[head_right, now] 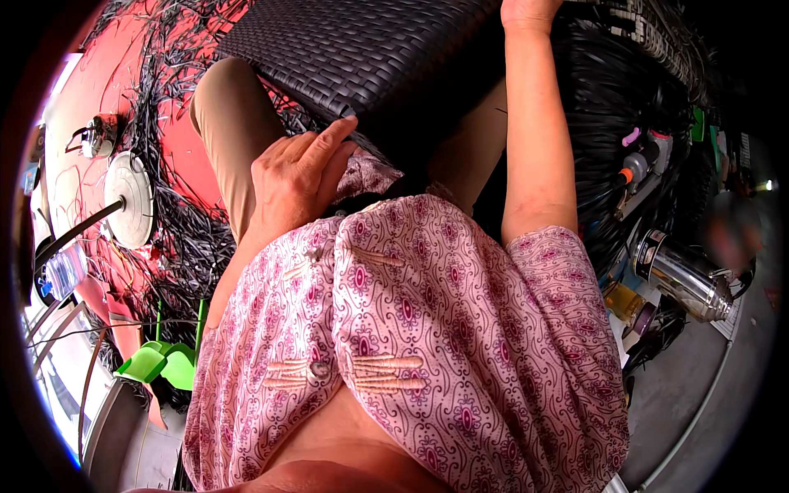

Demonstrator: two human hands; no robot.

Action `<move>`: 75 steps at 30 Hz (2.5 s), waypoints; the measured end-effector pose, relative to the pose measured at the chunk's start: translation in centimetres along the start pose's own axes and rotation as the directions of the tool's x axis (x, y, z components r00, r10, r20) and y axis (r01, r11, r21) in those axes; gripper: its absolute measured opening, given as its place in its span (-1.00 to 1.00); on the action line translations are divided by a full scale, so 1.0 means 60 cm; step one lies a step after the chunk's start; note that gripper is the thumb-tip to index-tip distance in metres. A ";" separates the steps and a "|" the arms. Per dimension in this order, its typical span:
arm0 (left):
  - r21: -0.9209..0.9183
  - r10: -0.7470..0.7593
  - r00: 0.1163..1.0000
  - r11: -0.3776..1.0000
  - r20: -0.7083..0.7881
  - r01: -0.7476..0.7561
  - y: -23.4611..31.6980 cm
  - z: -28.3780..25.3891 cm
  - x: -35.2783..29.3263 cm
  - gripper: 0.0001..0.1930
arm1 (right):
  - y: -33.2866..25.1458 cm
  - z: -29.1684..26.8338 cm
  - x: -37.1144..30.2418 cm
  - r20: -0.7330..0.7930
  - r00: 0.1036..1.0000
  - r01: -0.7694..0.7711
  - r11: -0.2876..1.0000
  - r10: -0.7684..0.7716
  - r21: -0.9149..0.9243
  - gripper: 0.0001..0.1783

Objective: The person sits on the floor and weaves a black plastic basket using a metal tool to tuck and secure the woven strips. They use a hot glue gun to apply adhesive to the basket's edge and trim excess material with scissors.

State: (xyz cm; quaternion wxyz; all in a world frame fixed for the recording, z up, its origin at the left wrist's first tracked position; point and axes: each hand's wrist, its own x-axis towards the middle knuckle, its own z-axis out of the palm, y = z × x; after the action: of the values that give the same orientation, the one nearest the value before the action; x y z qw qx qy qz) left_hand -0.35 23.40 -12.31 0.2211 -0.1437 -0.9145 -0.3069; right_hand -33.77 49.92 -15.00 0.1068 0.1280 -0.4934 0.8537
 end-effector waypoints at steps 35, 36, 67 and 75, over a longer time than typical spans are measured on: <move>-0.596 -0.178 0.984 0.791 -0.009 0.137 -0.200 -0.183 0.357 -0.68 | 0.007 0.254 0.182 0.441 0.861 0.505 0.543 -0.254 -0.671 -0.54; -0.596 -0.163 0.987 0.793 -0.011 0.125 -0.202 -0.184 0.369 -0.68 | -0.004 0.258 0.189 0.469 0.851 0.523 0.464 -0.237 -0.715 -0.53; -0.510 -0.241 0.944 0.796 0.224 0.325 -0.314 -0.266 0.428 -0.73 | 0.030 0.289 0.069 0.673 0.721 0.693 0.152 -0.165 -0.705 -0.45; -0.466 -0.145 0.943 0.840 0.299 0.277 -0.287 -0.256 0.399 -0.70 | 0.028 0.270 -0.015 0.532 0.829 0.559 0.198 -0.175 -0.805 -0.45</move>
State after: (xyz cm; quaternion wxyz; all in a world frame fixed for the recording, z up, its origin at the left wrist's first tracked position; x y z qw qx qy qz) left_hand -22.97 3.60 1.88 0.0227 -0.1316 -0.8337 -0.5359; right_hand -31.59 34.94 -8.85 0.2817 0.2941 -0.8590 0.3103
